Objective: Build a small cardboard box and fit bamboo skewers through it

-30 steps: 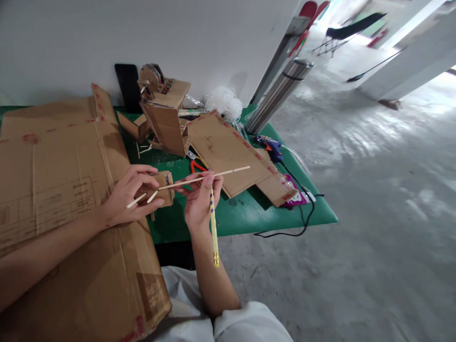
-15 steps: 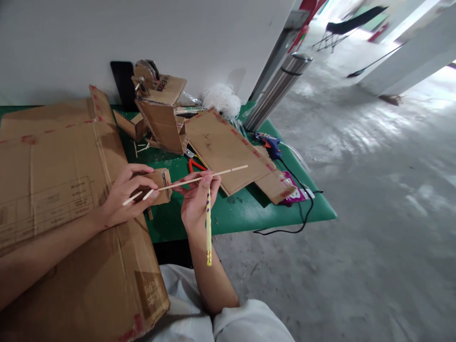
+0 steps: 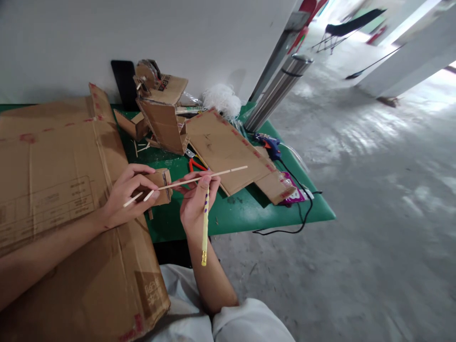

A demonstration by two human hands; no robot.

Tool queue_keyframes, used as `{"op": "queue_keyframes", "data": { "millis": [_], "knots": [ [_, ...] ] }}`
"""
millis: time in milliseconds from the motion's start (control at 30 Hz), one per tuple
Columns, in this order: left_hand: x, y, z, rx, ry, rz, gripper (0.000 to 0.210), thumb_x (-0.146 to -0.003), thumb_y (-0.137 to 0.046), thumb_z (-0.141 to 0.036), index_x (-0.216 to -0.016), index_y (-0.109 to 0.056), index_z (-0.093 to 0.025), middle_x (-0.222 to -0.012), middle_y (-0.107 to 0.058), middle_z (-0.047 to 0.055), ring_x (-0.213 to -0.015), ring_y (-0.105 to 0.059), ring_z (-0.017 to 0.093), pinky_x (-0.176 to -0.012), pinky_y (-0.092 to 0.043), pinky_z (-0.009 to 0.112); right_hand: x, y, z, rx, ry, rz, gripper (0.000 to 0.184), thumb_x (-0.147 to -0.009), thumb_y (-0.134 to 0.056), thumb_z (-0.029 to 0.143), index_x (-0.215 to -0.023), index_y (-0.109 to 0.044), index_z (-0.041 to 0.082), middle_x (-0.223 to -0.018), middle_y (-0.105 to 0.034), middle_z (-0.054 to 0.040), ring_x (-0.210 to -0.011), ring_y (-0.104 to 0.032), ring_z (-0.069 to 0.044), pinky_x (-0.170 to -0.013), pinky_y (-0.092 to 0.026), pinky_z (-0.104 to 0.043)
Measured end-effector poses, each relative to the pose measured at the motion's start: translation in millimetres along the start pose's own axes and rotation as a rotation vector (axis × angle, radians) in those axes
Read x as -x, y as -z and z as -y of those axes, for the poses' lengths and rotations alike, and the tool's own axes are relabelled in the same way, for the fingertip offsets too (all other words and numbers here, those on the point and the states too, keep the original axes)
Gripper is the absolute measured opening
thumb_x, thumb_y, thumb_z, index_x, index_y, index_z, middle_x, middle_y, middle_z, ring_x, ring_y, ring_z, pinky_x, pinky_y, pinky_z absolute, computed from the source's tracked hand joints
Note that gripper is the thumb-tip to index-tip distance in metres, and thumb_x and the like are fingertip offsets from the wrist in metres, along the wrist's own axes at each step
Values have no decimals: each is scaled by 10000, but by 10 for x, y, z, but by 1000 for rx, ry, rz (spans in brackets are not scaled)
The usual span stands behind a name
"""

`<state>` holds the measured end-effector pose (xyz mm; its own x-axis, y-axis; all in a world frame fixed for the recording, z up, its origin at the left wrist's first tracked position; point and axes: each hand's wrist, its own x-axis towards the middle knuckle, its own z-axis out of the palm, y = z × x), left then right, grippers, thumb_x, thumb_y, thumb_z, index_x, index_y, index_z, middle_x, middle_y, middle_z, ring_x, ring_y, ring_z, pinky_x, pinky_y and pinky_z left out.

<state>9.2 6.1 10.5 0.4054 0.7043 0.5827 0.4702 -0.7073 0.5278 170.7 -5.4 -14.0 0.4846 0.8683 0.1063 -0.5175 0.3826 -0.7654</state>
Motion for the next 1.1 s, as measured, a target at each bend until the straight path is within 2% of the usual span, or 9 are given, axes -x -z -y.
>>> {"op": "queue_keyframes", "data": {
  "millis": [267, 567, 900, 1100],
  "knots": [
    [5, -24, -19, -46, -13, -42, 60, -872, -688, -233, -889, -641, -201, -1184, -599, 88, -1077, -629, 214, -913, -549, 394, -1, 23, -17, 36, -27, -11, 262, -951, -544, 527, -967, -439, 288, -809, -593, 73, -613, -652, -116, -588, -571, -286],
    [-12, -24, 0, -57, -61, -50, 74, -870, -704, -208, -888, -632, -209, -1188, -666, 65, -1084, -622, 209, -945, -512, 397, -11, 42, -29, -33, -24, 10, 207, -973, -537, 482, -969, -475, 284, -809, -608, 72, -620, -665, -114, -563, -564, -270],
    [-9, -21, 3, -54, -44, -52, 64, -875, -695, -226, -888, -633, -213, -1169, -664, 71, -1087, -626, 217, -928, -522, 402, 7, 64, -35, -30, -40, 74, 226, -936, -561, 492, -1013, -531, 282, -786, -635, 50, -661, -668, -131, -643, -594, -312],
    [-10, -37, -29, -63, -35, -58, 67, -866, -700, -214, -880, -634, -215, -1161, -666, 65, -1087, -629, 211, -931, -529, 392, 45, 102, -33, -25, -41, 106, 190, -916, -614, 433, -1015, -568, 277, -816, -652, 41, -736, -668, -132, -712, -601, -318]
  ]
}}
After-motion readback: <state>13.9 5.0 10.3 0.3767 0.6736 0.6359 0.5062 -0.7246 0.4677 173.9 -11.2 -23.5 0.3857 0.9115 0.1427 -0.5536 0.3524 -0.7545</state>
